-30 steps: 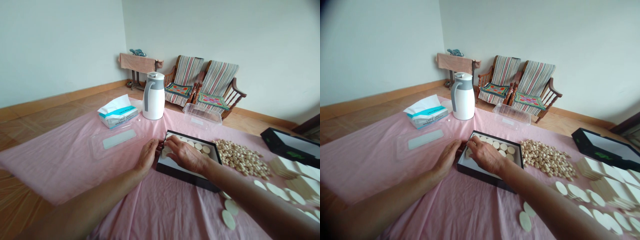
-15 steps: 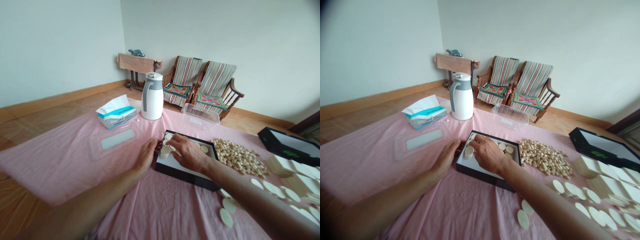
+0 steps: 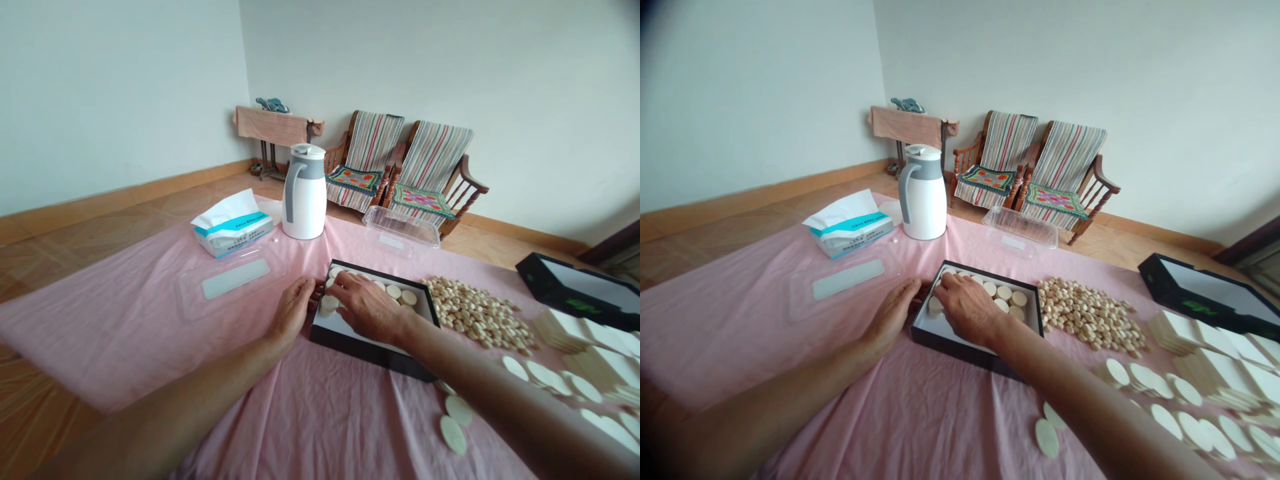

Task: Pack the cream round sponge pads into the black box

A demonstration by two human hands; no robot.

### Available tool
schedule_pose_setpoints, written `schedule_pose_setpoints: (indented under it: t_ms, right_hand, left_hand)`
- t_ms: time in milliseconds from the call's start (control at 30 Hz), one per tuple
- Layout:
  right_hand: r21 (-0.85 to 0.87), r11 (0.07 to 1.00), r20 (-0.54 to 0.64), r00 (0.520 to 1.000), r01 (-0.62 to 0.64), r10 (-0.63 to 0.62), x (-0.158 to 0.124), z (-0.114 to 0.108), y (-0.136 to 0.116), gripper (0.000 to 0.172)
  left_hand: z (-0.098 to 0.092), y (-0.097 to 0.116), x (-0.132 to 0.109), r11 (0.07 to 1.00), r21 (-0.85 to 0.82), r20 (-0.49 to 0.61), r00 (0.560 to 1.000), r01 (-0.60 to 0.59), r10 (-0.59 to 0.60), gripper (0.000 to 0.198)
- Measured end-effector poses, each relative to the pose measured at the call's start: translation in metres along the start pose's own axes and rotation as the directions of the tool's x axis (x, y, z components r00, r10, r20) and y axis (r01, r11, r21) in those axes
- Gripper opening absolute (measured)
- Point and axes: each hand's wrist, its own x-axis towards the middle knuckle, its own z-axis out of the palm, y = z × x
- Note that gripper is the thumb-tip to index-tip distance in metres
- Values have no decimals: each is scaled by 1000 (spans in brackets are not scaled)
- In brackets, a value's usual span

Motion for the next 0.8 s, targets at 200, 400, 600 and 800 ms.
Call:
schedule_pose_setpoints:
  t_ms: [200, 400, 600, 800]
  right_hand:
    - [111, 987, -168, 977, -115, 133, -27, -25, 4, 20]
    - [197, 913, -328, 853, -358, 405, -93, -51, 14, 18]
    - [170, 816, -119, 810, -553, 574, -159, -58, 21, 14]
    - [117, 751, 127, 760, -650, 638, -190, -37, 8, 19]
  left_hand:
    - [1, 2, -1, 999, 50, 21, 1000, -21, 20, 36]
    - [2, 2, -1, 988, 144, -13, 998, -55, 58, 39]
    - [3, -2, 1, 974, 189, -50, 990, -122, 134, 37]
    - [6, -1, 0, 961, 227, -62, 982, -160, 178, 33]
